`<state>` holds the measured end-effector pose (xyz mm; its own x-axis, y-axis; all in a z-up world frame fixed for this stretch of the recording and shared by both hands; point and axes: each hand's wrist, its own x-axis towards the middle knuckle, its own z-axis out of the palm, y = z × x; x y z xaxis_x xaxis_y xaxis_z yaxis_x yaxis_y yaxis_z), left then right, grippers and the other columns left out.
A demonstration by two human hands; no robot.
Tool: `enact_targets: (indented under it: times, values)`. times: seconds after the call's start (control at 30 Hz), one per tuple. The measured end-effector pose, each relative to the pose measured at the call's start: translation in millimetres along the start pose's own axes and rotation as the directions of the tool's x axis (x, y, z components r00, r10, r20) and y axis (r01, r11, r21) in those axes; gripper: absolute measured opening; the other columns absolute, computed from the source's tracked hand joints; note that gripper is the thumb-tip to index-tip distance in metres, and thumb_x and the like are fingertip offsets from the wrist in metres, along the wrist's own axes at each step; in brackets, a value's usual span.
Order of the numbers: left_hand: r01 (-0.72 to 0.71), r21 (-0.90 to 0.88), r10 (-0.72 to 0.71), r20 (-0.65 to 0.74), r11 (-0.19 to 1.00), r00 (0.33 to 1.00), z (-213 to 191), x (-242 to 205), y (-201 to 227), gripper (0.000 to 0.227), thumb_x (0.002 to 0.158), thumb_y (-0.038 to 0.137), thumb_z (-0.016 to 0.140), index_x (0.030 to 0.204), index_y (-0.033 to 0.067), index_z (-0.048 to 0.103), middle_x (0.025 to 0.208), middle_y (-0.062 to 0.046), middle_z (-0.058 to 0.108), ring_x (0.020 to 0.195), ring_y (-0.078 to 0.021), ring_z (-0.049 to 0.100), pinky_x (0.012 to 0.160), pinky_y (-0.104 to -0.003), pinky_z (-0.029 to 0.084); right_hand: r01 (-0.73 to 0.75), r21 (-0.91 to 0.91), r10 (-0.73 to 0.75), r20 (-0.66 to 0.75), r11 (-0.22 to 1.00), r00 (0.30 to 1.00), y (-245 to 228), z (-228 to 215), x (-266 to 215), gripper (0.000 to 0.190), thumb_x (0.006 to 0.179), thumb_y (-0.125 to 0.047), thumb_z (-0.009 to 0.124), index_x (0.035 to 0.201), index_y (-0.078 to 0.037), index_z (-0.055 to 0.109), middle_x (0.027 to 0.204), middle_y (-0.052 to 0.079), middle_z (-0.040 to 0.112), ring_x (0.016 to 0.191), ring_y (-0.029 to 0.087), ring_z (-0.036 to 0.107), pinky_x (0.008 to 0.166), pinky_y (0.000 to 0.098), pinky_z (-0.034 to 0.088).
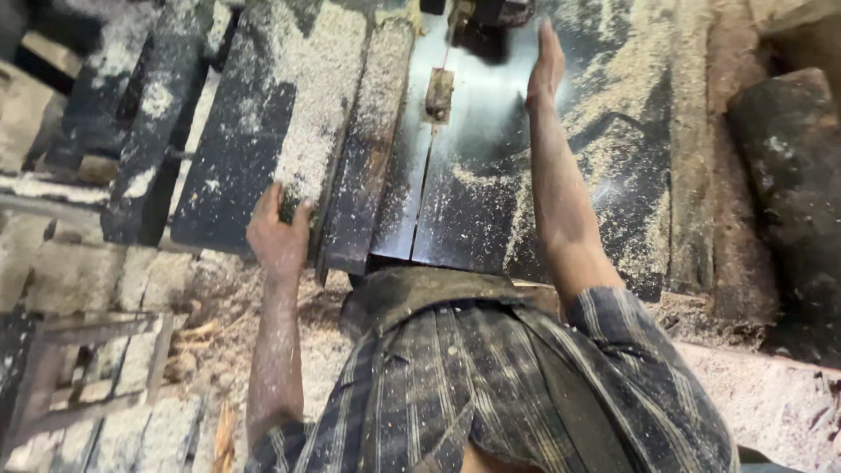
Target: The person processes a long wooden log using a table saw, feeding it through the blade to remove the bark and square the sides. They handle several logs throughout the session, positioning them and clearing wood shavings by hand.
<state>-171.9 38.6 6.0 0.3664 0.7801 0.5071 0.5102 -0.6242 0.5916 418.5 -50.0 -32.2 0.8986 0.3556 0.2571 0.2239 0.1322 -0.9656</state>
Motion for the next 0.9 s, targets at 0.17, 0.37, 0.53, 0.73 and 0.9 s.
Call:
enact_targets:
  times: [0.17, 0.37, 0.53, 0.73, 0.9]
  values:
    - [0.057, 0.001, -0.057, 0.045, 0.998, 0.997, 11.5, -10.8, -16.5, 0.051, 0.092, 0.026, 0.082, 0.133, -0.0011, 0.067, 0.135, -0.022, 0.067, 0.125, -0.0382, 0.063, 0.107, -0.049, 0.049, -0.048, 0.020, 0.052, -0.227, 0.999, 0.972, 11.9, -104.6, -65.6, 0.075, 0.095, -0.059, 0.063, 0.142, -0.002, 0.063, 0.135, 0.014, 0.071, 0.111, 0.022, 0.069, 0.093, 0.0361, 0.056]
    - [0.022, 0.008, -0.023, 0.054, 1.000, 0.998, 13.3, -7.7, -20.4, 0.050, 0.097, 0.032, 0.078, 0.131, -0.0022, 0.066, 0.133, -0.024, 0.066, 0.125, -0.0405, 0.061, 0.106, -0.050, 0.047, -0.422, 0.128, 0.441, -0.261, 0.897, 0.859, -28.7, -185.4, -88.6, 0.090, 0.098, -0.072, 0.054, 0.153, -0.001, 0.058, 0.101, 0.007, 0.051, 0.071, 0.009, 0.042, 0.059, 0.0264, 0.044]
    - [0.052, -0.062, -0.049, 0.054, 0.997, 0.997, 11.1, -11.5, -19.5, 0.049, 0.097, 0.032, 0.075, 0.132, -0.0021, 0.066, 0.134, -0.023, 0.067, 0.126, -0.0388, 0.063, 0.109, -0.050, 0.049, -0.474, -0.244, 0.454, -0.138, 0.846, 0.880, -95.2, -210.5, -104.6, 0.095, 0.101, -0.076, 0.051, 0.164, -0.006, 0.039, 0.152, 0.022, 0.049, 0.108, 0.022, 0.046, 0.089, 0.0424, 0.043]
    - [-0.024, -0.112, 0.027, 0.025, 0.993, 0.999, 15.5, -12.7, -31.8, 0.057, 0.099, 0.033, 0.081, 0.137, -0.0048, 0.062, 0.137, -0.027, 0.063, 0.128, -0.0416, 0.059, 0.109, -0.053, 0.046, -0.153, -0.704, 0.457, 0.267, 0.693, 0.848, -150.6, -148.1, -190.9, 0.115, 0.084, -0.055, 0.086, 0.166, -0.005, 0.022, 0.162, 0.026, 0.042, 0.143, 0.037, 0.053, 0.123, 0.0462, 0.039]
    - [0.298, -0.587, -0.088, 0.360, 0.752, 0.929, -14.8, -74.7, 30.9, 0.090, 0.088, 0.039, 0.081, 0.157, 0.0065, 0.034, 0.158, -0.019, 0.045, 0.129, -0.0364, 0.066, 0.109, -0.052, 0.059, -0.181, -0.889, 0.498, 0.060, 0.421, 0.865, -139.0, -94.4, -311.4, 0.138, 0.078, -0.042, 0.090, 0.168, -0.010, -0.010, 0.155, 0.047, 0.029, 0.131, 0.051, 0.057, 0.113, 0.0461, 0.051]
